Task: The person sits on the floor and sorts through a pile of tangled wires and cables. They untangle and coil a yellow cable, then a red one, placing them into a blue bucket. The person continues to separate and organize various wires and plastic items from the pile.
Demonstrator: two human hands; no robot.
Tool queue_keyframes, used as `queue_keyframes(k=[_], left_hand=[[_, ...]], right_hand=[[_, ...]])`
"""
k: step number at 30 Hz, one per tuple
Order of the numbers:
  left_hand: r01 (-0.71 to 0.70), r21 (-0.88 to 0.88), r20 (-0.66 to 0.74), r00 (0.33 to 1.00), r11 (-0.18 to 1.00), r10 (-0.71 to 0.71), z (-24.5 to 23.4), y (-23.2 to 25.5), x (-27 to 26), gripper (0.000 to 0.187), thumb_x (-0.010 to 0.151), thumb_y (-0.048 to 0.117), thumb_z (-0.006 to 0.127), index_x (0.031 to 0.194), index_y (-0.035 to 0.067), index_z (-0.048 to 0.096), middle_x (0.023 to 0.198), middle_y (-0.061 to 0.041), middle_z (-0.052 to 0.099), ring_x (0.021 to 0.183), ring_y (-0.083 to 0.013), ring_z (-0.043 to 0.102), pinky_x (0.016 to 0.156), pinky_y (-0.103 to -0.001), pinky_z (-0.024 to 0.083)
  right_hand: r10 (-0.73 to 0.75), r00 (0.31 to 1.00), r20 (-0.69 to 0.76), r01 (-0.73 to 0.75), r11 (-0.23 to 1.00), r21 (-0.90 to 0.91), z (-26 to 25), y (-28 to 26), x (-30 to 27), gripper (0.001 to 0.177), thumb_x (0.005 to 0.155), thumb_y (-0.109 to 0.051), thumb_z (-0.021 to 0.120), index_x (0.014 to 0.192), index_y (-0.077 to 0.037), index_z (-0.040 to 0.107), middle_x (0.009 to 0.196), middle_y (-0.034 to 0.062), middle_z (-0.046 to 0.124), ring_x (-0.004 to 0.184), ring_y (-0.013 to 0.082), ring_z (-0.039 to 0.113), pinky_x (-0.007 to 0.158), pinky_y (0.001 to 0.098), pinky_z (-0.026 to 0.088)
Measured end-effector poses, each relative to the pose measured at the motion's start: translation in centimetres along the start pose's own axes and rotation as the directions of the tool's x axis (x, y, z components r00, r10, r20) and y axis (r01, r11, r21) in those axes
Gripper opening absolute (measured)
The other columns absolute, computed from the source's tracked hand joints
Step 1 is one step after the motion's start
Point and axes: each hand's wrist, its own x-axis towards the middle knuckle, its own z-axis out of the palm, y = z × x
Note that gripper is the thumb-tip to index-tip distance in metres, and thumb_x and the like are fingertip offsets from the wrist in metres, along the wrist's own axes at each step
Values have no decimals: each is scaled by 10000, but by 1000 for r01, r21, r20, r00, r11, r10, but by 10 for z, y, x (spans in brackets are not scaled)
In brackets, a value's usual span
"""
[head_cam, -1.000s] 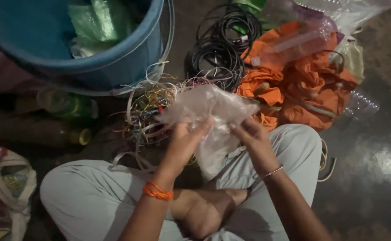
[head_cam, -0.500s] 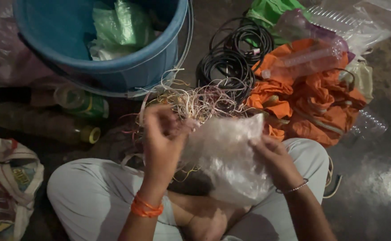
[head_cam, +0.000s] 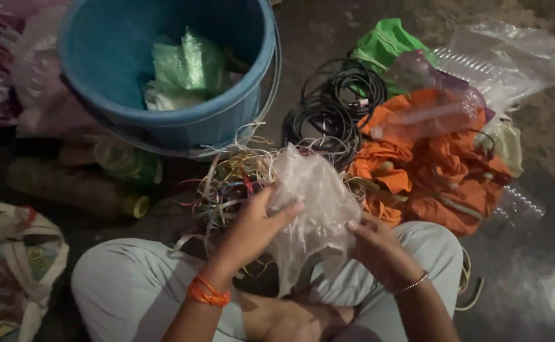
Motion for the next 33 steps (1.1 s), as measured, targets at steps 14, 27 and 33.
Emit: queue_keyframes(k=[14, 27, 33], left_hand=[[65, 45, -23, 998, 997, -64, -32, 13, -8, 482, 842, 94, 766, 1271, 53, 550, 1106, -47, 699, 968, -93, 672, 810, -243, 555], [-350, 441, 23, 925, 827, 379, -41, 73, -32, 230, 817, -21, 595, 973, 48, 750, 1275, -120, 678, 1205, -282, 663, 937, -346, 523], [-79, 561, 263, 961, 824, -87, -4, 75, -31, 577, 812, 416, 822, 1194, 19, 651, 1114, -213, 716, 990, -330, 716, 847, -405, 544]], right_hand=[[-139, 979, -152, 112, 978, -174, -35, 2, 16, 238, 934, -158, 686, 1053, 23, 785, 1045, 165, 710, 933, 252, 641, 804, 357, 518], [-443, 853, 276, 521, 742, -422, -44, -32, 10, 291, 892, 130, 672, 637, -10, 646, 1244, 155, 795, 787, 173, 572, 688, 315, 498], [-355, 855, 378, 516, 653, -554, -9, -52, 6, 240, 825, 146, 571, 667, -10, 660, 1102, 115, 783, 962, 180, 706, 826, 308, 592]])
